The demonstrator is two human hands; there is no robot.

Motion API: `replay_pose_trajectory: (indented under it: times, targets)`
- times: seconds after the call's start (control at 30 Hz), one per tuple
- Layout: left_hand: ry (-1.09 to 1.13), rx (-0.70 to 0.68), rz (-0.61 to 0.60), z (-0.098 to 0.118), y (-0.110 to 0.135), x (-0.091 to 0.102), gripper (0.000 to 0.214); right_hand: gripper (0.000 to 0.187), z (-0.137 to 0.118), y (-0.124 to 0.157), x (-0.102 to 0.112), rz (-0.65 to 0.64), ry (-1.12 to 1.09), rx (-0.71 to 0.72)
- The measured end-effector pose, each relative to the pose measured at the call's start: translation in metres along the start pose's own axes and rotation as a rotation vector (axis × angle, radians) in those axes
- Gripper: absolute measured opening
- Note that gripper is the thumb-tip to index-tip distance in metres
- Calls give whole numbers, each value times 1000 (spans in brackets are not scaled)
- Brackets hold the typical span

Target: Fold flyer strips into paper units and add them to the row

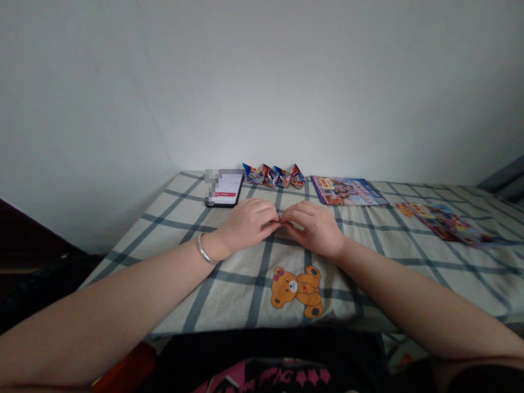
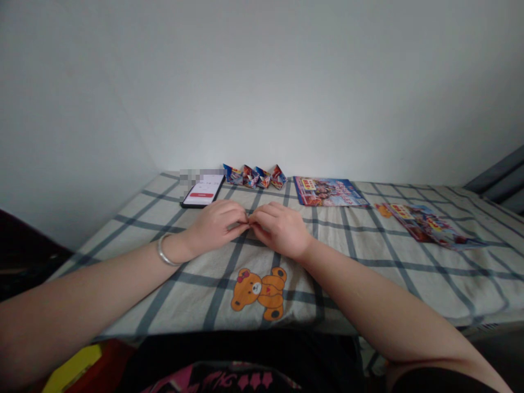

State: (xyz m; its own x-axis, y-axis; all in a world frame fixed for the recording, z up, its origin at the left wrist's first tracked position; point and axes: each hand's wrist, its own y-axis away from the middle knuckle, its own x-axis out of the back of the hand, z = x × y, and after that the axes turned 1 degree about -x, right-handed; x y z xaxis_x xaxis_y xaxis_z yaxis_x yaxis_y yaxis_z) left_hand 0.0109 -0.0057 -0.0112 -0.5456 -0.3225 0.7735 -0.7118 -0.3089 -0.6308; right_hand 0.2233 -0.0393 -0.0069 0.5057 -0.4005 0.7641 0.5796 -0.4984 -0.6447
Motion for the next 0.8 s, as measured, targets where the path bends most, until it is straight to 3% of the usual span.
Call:
replay_pose_trajectory:
  times: [0.37, 0.57, 0.8]
  targets:
    - [149, 27, 6, 6, 0, 0, 10, 8, -4, -2, 2, -31, -16, 39]
    - [207, 66, 62, 2, 0, -1, 9, 12, 0, 1, 3, -11, -61, -11]
    - [231, 63, 30, 5, -1, -2, 8, 12, -2, -3, -1, -40, -131, -16]
